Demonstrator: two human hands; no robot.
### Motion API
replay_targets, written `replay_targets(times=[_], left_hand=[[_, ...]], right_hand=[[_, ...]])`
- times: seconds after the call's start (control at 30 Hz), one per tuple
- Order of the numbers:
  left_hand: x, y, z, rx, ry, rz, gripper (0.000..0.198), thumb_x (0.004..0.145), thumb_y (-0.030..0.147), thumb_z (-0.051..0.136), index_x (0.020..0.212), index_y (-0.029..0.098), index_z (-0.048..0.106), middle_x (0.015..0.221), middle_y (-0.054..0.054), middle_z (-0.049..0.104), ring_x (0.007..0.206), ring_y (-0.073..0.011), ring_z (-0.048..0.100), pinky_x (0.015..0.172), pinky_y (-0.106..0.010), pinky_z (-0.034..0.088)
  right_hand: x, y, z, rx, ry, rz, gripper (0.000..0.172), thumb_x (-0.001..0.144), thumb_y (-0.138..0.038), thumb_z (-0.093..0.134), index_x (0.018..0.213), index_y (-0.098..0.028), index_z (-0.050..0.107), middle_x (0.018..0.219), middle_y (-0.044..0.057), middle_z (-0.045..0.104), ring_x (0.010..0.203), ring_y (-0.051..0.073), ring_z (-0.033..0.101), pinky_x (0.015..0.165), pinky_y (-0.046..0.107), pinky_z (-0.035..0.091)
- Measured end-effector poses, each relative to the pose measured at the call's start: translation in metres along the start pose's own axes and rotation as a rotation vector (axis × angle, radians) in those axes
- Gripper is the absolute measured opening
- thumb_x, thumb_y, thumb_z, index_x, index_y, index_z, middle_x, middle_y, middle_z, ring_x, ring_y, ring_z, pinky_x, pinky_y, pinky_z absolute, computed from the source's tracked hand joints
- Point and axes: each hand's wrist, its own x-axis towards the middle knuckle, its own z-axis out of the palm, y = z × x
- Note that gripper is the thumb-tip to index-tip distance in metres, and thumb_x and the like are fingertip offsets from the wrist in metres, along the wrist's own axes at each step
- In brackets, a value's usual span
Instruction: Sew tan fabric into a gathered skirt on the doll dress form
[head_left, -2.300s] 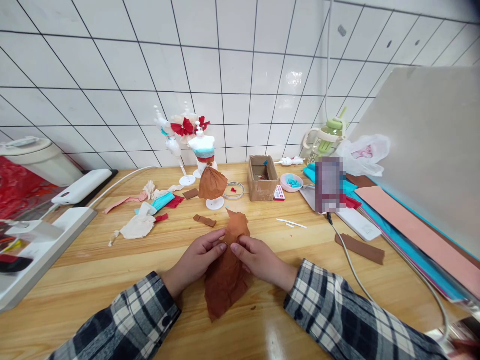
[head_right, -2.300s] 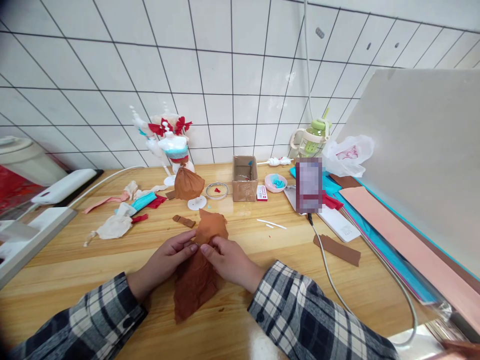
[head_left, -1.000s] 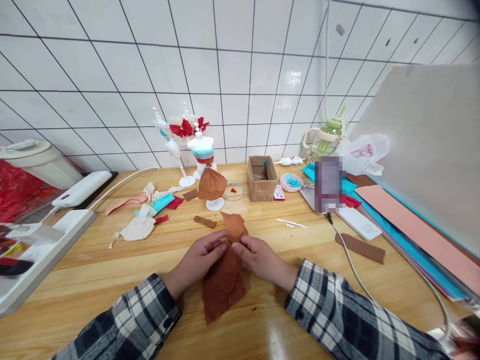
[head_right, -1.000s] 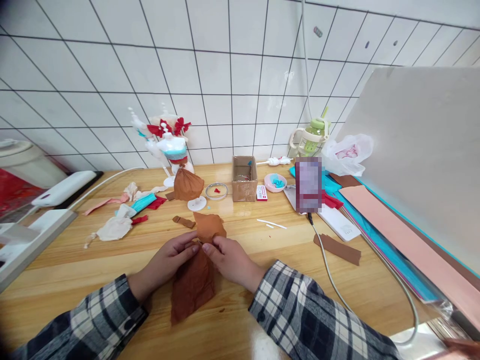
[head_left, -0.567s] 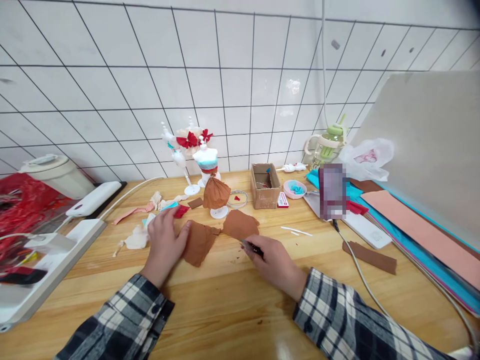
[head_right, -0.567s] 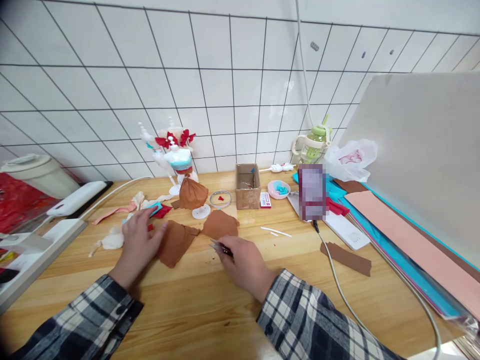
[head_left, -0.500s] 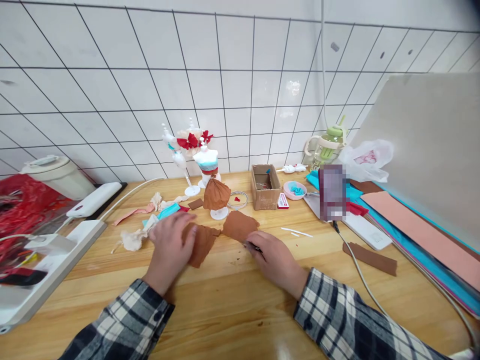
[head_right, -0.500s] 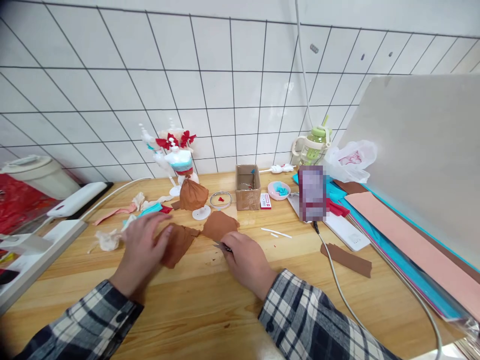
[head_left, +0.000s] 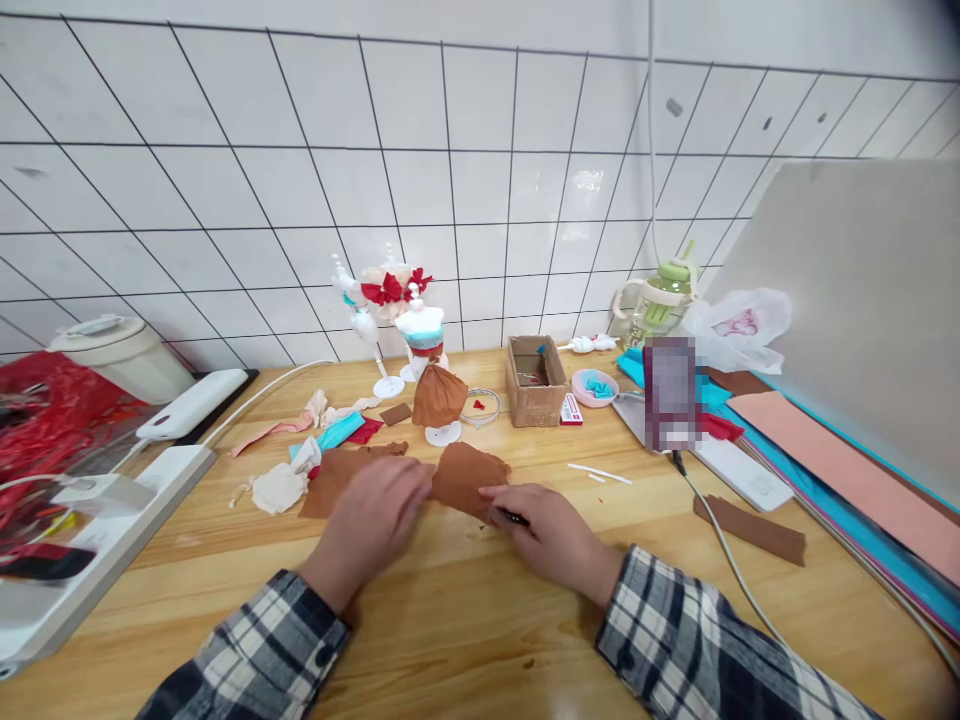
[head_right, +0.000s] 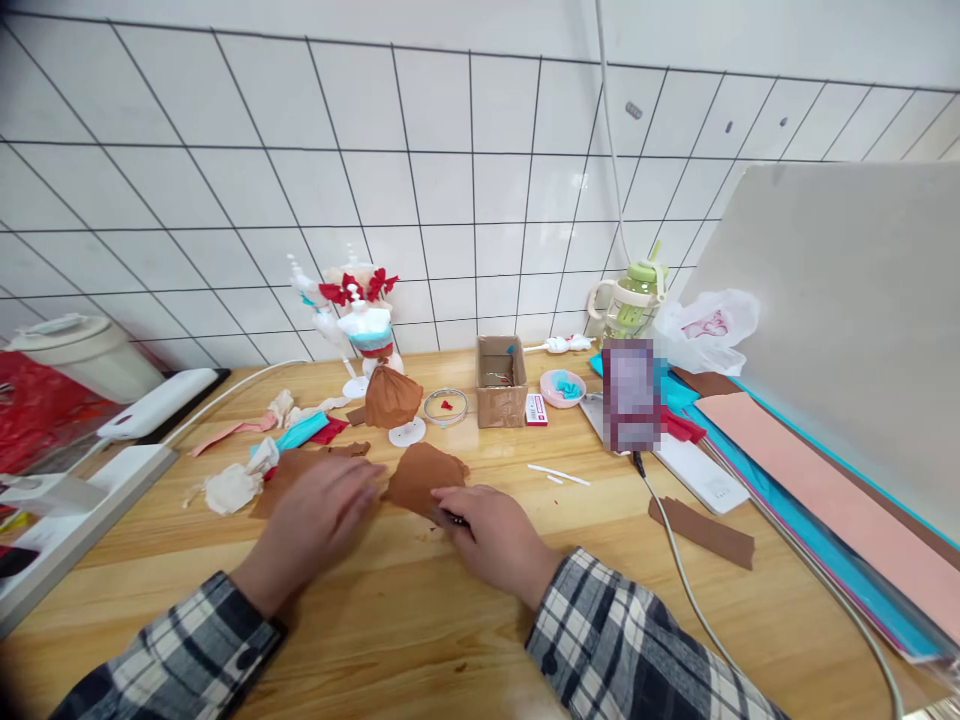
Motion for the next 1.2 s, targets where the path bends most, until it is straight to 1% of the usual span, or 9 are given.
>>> replay_targets(times=[0.07,0.17,0.33,0.47,0.6,0.7,0.9,1.07,1.2], left_hand=[[0.001,0.021,0.002,-0.102,-0.124,0.158,0.032,0.094,0.028,0.042,0.119,0.021,0.060,0.118,-0.008,0.065,0.108,-0.0204,0.058,0.095,-0.036,0.046],[0.001,0.043,0.010,-0.168,-0.247,0.228,0.046,0.091,0.036,0.048,0.135,0.024,0.046,0.142,-0.008,0.049,0.130,-0.0253,0.044,0.107,-0.044,0.037],[0.003,0.046,0.013,-0.253,-0.381,0.187,0.049,0.092,0.040,0.046,0.139,0.027,0.040,0.141,-0.006,0.051,0.129,-0.0251,0.045,0.112,-0.052,0.026],[0.004,0.043,0.011,-0.280,-0.353,0.126,0.038,0.093,0.031,0.044,0.130,0.025,0.049,0.130,-0.007,0.059,0.120,-0.0217,0.053,0.112,-0.049,0.025],[0.004,0.040,0.014,-0.244,-0.282,0.110,0.034,0.093,0.026,0.043,0.126,0.024,0.054,0.123,-0.006,0.064,0.111,-0.0211,0.057,0.102,-0.043,0.037],[0.003,0.036,0.015,-0.171,-0.256,0.065,0.031,0.094,0.029,0.043,0.120,0.025,0.060,0.119,-0.007,0.065,0.105,-0.0230,0.058,0.092,-0.042,0.042],[0.001,0.029,0.014,-0.162,-0.219,0.072,0.030,0.094,0.031,0.043,0.118,0.028,0.061,0.119,-0.005,0.064,0.106,-0.0224,0.056,0.093,-0.042,0.041],[0.002,0.028,0.012,-0.213,-0.180,0.092,0.030,0.094,0.030,0.043,0.119,0.026,0.060,0.115,-0.005,0.066,0.106,-0.0215,0.056,0.094,-0.041,0.040],[0.002,0.031,0.010,-0.259,-0.122,0.107,0.030,0.094,0.026,0.045,0.120,0.025,0.059,0.115,-0.006,0.065,0.106,-0.0203,0.055,0.096,-0.039,0.040]], right_hand=[[0.005,0.005,-0.002,-0.005,0.098,0.098,0.024,0.094,-0.026,0.042,0.102,-0.022,0.065,0.107,0.004,0.069,0.096,0.015,0.062,0.085,0.025,0.045],[0.018,0.014,-0.006,-0.196,0.202,0.299,0.026,0.092,-0.035,0.047,0.107,-0.021,0.063,0.102,0.005,0.067,0.092,0.018,0.061,0.078,0.027,0.043],[0.040,0.026,-0.008,-0.390,0.050,0.367,0.023,0.085,-0.043,0.056,0.094,-0.023,0.065,0.095,0.003,0.069,0.088,0.020,0.062,0.070,0.027,0.039],[0.046,0.033,-0.011,-0.320,0.012,0.394,0.022,0.089,-0.041,0.053,0.091,-0.023,0.065,0.092,0.002,0.070,0.083,0.017,0.061,0.064,0.025,0.036],[0.044,0.038,-0.012,-0.287,0.079,0.338,0.017,0.090,-0.032,0.053,0.098,-0.023,0.063,0.102,0.003,0.068,0.093,0.017,0.060,0.072,0.025,0.039],[0.038,0.036,-0.011,-0.301,0.123,0.321,0.024,0.091,-0.029,0.049,0.112,-0.022,0.059,0.110,0.005,0.064,0.098,0.017,0.059,0.079,0.026,0.040],[0.020,0.031,-0.026,-0.371,0.076,0.189,0.043,0.087,-0.033,0.054,0.128,-0.019,0.054,0.117,0.010,0.060,0.110,0.022,0.052,0.095,0.031,0.037],[0.005,0.047,-0.069,-0.591,0.024,0.468,0.027,0.092,-0.023,0.040,0.101,-0.016,0.064,0.102,0.013,0.065,0.094,0.024,0.060,0.080,0.034,0.040],[-0.009,0.069,-0.089,-0.600,-0.080,0.608,0.021,0.086,-0.020,0.049,0.103,-0.014,0.060,0.105,0.015,0.063,0.100,0.026,0.060,0.078,0.033,0.040]])
